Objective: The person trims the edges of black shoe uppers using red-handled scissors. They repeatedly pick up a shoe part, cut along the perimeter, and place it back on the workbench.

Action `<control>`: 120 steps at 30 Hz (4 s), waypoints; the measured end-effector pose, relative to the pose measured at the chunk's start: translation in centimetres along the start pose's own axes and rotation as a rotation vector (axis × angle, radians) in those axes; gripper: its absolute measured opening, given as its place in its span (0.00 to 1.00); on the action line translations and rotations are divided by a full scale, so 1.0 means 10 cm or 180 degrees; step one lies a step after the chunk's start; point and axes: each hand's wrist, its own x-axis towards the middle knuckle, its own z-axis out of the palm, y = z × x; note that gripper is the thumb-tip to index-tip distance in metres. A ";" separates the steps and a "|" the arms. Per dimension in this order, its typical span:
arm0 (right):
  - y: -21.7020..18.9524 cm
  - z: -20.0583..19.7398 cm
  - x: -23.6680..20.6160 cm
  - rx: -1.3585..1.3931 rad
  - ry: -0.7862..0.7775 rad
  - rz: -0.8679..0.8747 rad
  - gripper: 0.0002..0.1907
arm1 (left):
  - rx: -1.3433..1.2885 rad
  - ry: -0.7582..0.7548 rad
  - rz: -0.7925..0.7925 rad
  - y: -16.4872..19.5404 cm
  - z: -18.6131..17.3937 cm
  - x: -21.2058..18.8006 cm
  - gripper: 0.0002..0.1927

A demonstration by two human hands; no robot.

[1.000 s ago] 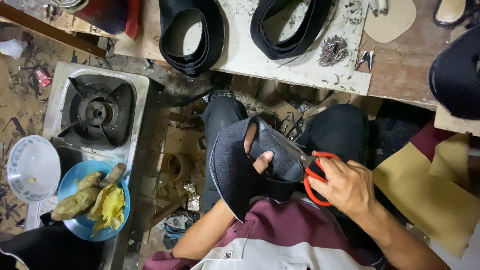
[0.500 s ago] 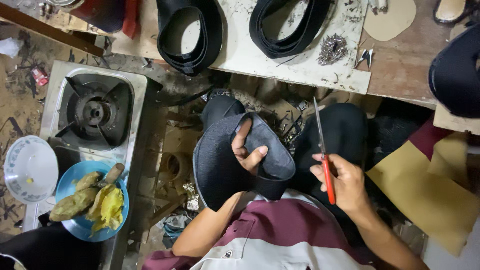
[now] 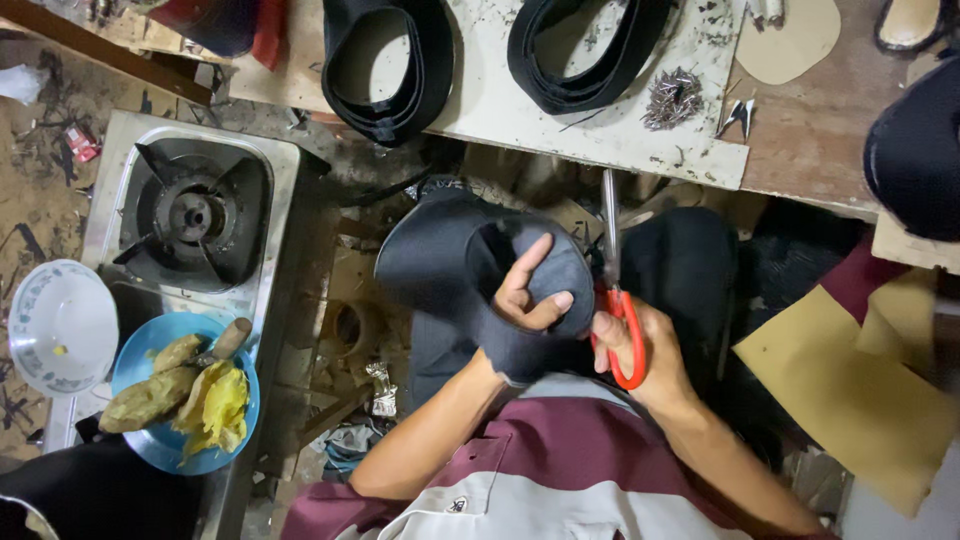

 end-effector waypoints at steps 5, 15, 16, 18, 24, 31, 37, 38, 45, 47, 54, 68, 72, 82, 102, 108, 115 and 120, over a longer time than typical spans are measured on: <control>-0.15 0.09 -0.06 -0.1509 0.0766 -0.1792 0.22 | 0.1196 -0.0108 -0.0005 0.06 -0.07 0.01 0.37; -0.05 -0.17 0.02 -0.1323 0.0030 -0.1708 0.26 | 0.1399 -0.1546 0.0234 0.08 -0.30 -0.03 0.18; -0.02 -0.17 0.01 -0.1342 0.0234 -0.1665 0.25 | 0.1081 -0.1771 -0.0345 0.13 -0.35 -0.02 0.15; 0.00 -0.21 -0.03 -0.1282 0.0573 -0.1329 0.23 | 0.0855 -0.1718 -0.1117 0.30 -0.45 0.01 0.13; -0.16 -0.37 -0.16 -0.1023 0.0894 -0.0766 0.21 | 0.2811 0.0468 0.0433 1.24 -0.91 0.38 0.14; -0.11 -0.16 -0.31 -0.0824 0.0809 -0.0457 0.22 | 0.4333 0.0775 0.2475 2.07 -1.11 0.95 0.35; -0.15 -0.11 -0.33 -0.0747 0.0773 -0.0268 0.21 | 0.5961 0.0824 0.2046 1.95 -0.84 1.11 0.17; -0.16 -0.09 -0.31 -0.0719 0.0747 -0.0252 0.21 | 0.6090 0.0828 0.2162 1.88 -0.76 1.15 0.16; -0.13 -0.05 -0.26 -0.0861 0.0825 -0.0015 0.23 | 0.6448 0.0593 0.1782 1.64 -0.50 1.30 0.12; -0.10 -0.04 -0.23 -0.0882 0.0842 -0.0048 0.23 | 0.6567 0.0468 0.1797 1.61 -0.50 1.31 0.12; -0.10 0.02 -0.18 -0.0934 0.0807 -0.0042 0.23 | 0.6863 0.0199 0.1461 1.60 -0.52 1.37 0.12; -0.09 0.01 -0.16 -0.1057 0.0844 0.0044 0.21 | 0.3747 0.1134 0.2013 1.96 -1.04 1.17 0.26; -0.11 0.03 -0.12 -0.0865 0.0783 -0.0013 0.22 | 0.1943 0.2251 0.1923 1.71 -1.20 1.23 0.32; -0.17 0.11 -0.16 -0.0932 0.0718 0.0029 0.22 | -0.0649 0.1212 -0.0116 1.62 -1.31 1.52 0.18; -0.14 0.22 -0.05 -0.1097 0.0737 0.0066 0.22 | -0.0997 0.0126 0.0825 1.72 -0.96 1.42 0.19; -0.07 0.15 -0.02 -0.0953 0.0797 0.0072 0.22 | 0.0434 -0.0534 0.0740 1.75 -0.75 0.97 0.22; -0.02 0.15 0.01 -0.1081 0.0812 0.0024 0.22 | -0.0113 -0.0884 0.0155 1.50 -0.80 0.50 0.22; -0.07 0.25 -0.03 -0.1112 0.0782 0.0163 0.22 | -0.0312 -0.0361 0.0023 1.31 -0.81 0.27 0.16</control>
